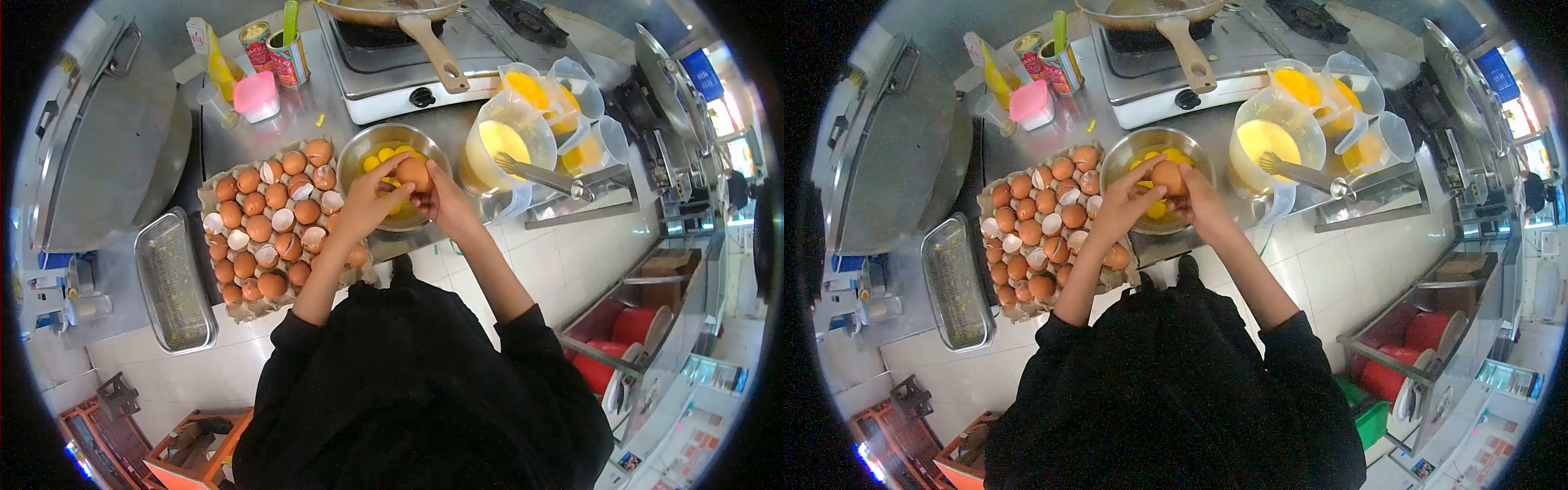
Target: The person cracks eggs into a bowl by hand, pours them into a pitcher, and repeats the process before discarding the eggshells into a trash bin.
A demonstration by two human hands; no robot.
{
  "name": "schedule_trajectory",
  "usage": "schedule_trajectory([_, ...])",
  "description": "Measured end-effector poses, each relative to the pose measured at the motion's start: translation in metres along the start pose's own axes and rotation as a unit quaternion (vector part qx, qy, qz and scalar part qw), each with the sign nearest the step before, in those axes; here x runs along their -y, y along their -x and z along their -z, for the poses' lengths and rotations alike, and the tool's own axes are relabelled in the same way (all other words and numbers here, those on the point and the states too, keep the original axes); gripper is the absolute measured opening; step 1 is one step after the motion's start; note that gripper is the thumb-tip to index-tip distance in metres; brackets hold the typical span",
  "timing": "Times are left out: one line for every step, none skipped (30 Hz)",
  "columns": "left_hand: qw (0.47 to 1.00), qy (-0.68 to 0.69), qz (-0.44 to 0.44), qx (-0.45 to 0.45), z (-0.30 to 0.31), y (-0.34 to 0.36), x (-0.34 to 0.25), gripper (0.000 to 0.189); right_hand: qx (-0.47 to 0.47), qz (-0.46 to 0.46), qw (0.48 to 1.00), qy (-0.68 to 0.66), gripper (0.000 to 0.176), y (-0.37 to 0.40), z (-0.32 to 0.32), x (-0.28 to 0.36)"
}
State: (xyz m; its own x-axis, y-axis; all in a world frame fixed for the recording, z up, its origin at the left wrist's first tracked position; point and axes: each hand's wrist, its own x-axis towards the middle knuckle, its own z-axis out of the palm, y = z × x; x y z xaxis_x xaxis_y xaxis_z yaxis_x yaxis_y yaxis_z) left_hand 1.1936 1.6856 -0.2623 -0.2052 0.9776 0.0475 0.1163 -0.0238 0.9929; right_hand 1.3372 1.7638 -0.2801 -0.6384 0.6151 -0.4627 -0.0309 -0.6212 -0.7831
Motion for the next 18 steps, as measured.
schedule_trajectory([1.0, 0.0, -0.001, 0.0, 0.001, 0.0, 0.003, 0.043, 0.007, -0.001, 1.0, -0.002, 0.037, -0.002, -0.001, 0.0])
schedule_trajectory([1.0, 0.001, -0.001, 0.001, 0.004, -0.001, 0.008, 0.044, 0.015, -0.001, 1.0, -0.004, 0.035, -0.004, -0.002, 0.0])
schedule_trajectory([1.0, 0.002, -0.002, 0.001, 0.007, -0.001, 0.011, 0.045, 0.021, -0.002, 1.0, -0.005, 0.033, -0.004, -0.002, 0.0])
schedule_trajectory([0.999, -0.05, 0.001, -0.004, 0.011, 0.0, 0.014, 0.044, -0.012, 0.025, 0.999, 0.041, 0.032, -0.004, -0.001, 0.001])
schedule_trajectory([0.995, -0.101, 0.003, -0.009, 0.015, 0.002, 0.015, 0.044, -0.046, 0.052, 0.994, 0.088, 0.031, -0.002, -0.001, 0.003])
schedule_trajectory([0.988, -0.151, 0.006, -0.014, 0.018, 0.004, 0.016, 0.044, -0.08, 0.078, 0.985, 0.134, 0.032, 0.0, 0.0, 0.006])
schedule_trajectory([0.965, -0.255, -0.041, -0.05, 0.02, 0.004, 0.02, 0.044, -0.088, 0.18, 0.951, 0.236, 0.034, 0.006, 0.001, 0.009])
schedule_trajectory([0.927, -0.356, -0.087, -0.086, 0.021, 0.003, 0.026, 0.044, -0.094, 0.277, 0.896, 0.334, 0.037, 0.016, 0.001, 0.017])
schedule_trajectory([0.874, -0.451, -0.133, -0.121, 0.023, 0.002, 0.033, 0.044, -0.097, 0.369, 0.821, 0.424, 0.04, 0.023, 0.004, 0.022])
schedule_trajectory([0.876, -0.453, -0.12, -0.112, 0.025, 0.001, 0.042, 0.045, -0.106, 0.409, 0.761, 0.491, 0.043, 0.026, 0.014, 0.022])
schedule_trajectory([0.878, -0.454, -0.108, -0.104, 0.026, 0.0, 0.053, 0.045, -0.114, 0.446, 0.693, 0.554, 0.045, 0.026, 0.027, 0.02])
schedule_trajectory([0.88, -0.455, -0.096, -0.097, 0.026, -0.001, 0.055, 0.045, -0.12, 0.48, 0.618, 0.612, 0.048, 0.025, 0.038, 0.017])
schedule_trajectory([0.877, -0.461, -0.098, -0.093, 0.027, -0.001, 0.056, 0.045, -0.104, 0.467, 0.619, 0.623, 0.049, 0.023, 0.047, 0.012])
schedule_trajectory([0.874, -0.467, -0.099, -0.088, 0.027, 0.0, 0.052, 0.044, -0.088, 0.453, 0.622, 0.633, 0.05, 0.023, 0.05, 0.009])
schedule_trajectory([0.872, -0.472, -0.102, -0.082, 0.026, 0.001, 0.05, 0.044, -0.073, 0.438, 0.624, 0.643, 0.051, 0.023, 0.052, 0.006])
schedule_trajectory([0.869, -0.479, -0.092, -0.085, 0.025, 0.001, 0.05, 0.044, -0.076, 0.424, 0.666, 0.61, 0.049, 0.023, 0.054, 0.006])
schedule_trajectory([0.866, -0.485, -0.082, -0.087, 0.024, 0.002, 0.05, 0.043, -0.078, 0.407, 0.706, 0.574, 0.048, 0.027, 0.041, 0.013])
schedule_trajectory([0.863, -0.492, -0.072, -0.09, 0.023, 0.002, 0.048, 0.043, -0.08, 0.39, 0.744, 0.536, 0.046, 0.028, 0.032, 0.017])
